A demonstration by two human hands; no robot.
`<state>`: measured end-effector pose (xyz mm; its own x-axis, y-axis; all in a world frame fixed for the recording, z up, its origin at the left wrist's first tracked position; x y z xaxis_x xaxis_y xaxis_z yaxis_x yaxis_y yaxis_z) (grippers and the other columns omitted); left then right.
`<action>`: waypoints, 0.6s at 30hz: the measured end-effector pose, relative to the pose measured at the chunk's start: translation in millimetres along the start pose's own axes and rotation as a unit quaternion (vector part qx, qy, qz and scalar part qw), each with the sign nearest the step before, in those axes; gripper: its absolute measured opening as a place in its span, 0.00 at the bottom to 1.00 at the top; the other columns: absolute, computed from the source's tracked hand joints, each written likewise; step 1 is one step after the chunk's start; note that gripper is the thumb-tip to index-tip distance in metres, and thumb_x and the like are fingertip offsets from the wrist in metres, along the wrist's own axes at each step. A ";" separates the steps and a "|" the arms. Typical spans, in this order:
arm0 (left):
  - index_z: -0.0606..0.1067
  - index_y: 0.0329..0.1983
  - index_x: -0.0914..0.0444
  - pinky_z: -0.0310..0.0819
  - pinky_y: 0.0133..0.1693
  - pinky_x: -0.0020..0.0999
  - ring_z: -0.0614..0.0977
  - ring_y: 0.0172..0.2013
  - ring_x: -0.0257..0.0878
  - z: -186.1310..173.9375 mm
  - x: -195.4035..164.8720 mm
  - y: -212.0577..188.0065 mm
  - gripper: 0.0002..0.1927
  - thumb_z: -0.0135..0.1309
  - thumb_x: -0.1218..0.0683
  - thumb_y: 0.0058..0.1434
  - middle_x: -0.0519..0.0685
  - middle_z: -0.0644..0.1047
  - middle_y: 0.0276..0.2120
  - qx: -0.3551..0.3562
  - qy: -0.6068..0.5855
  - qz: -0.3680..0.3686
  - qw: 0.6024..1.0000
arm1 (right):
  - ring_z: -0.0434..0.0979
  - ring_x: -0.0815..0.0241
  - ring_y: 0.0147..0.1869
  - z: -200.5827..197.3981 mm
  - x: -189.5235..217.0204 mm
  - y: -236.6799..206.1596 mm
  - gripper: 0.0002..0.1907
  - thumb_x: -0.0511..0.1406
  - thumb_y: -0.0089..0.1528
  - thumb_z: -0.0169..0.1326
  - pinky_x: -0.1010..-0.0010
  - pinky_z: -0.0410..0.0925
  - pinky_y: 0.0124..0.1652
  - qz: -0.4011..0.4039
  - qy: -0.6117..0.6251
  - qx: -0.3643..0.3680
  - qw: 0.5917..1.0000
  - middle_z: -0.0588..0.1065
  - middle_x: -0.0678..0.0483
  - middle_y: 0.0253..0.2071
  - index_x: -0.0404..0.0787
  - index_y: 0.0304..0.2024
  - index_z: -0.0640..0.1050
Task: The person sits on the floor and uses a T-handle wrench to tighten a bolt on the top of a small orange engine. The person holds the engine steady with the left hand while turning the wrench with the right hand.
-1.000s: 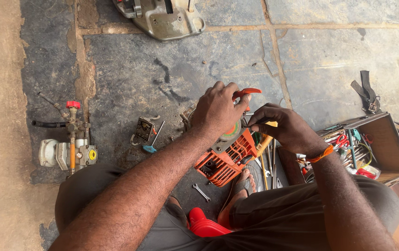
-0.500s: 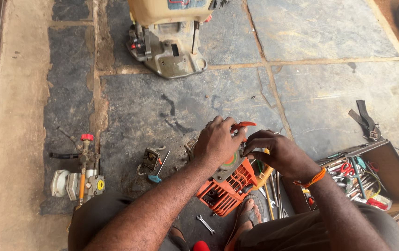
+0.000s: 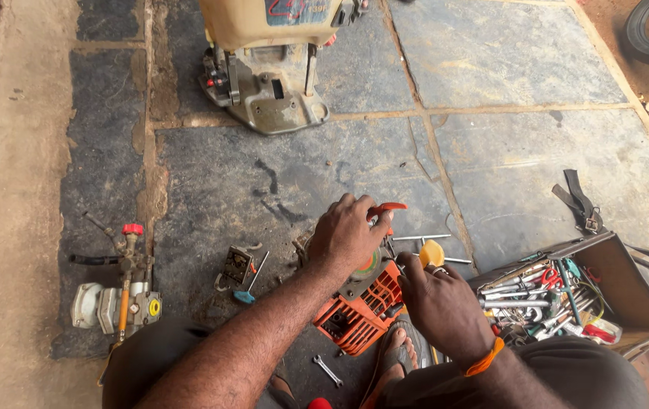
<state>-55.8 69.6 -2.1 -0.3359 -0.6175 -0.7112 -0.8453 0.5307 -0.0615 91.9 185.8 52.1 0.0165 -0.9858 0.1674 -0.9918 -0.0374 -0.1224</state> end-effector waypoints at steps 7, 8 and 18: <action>0.77 0.45 0.62 0.79 0.41 0.45 0.82 0.42 0.47 -1.1 4.0 -0.4 0.22 0.54 0.38 0.67 0.54 0.76 0.40 -0.022 -0.028 -0.001 0.999 | 0.80 0.39 0.35 17.0 39.3 7.4 0.18 0.33 0.64 0.53 0.50 0.70 0.34 -0.013 0.175 -0.070 0.982 0.79 0.42 0.30 0.32 0.52 0.65; 0.76 0.45 0.62 0.79 0.40 0.45 0.82 0.42 0.47 -2.6 5.1 -0.1 0.23 0.54 0.38 0.66 0.55 0.76 0.40 -0.021 -0.033 0.002 0.999 | 0.81 0.40 0.37 15.6 39.6 7.0 0.19 0.33 0.64 0.53 0.51 0.71 0.34 -0.017 0.218 -0.081 0.972 0.80 0.41 0.32 0.31 0.53 0.64; 0.77 0.44 0.61 0.78 0.40 0.47 0.82 0.40 0.48 7.1 5.7 5.9 0.21 0.57 0.40 0.63 0.54 0.76 0.37 -0.059 -0.012 0.042 0.997 | 0.84 0.62 0.50 13.5 15.7 13.5 0.24 0.39 0.60 0.61 0.68 0.79 0.47 0.166 0.505 -0.010 0.847 0.82 0.47 0.44 0.35 0.54 0.70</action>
<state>-59.7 73.3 -11.4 -0.3990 -0.5596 -0.7264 -0.8579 0.5076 0.0802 80.6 167.6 39.9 -0.3711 -0.2987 0.8793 -0.9224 0.2280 -0.3118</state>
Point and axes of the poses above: each hand's wrist, its own y-axis towards the middle knuckle, its own z-axis out of the palm, x = y × z, the point moved 2 cm from there along y, towards the middle knuckle
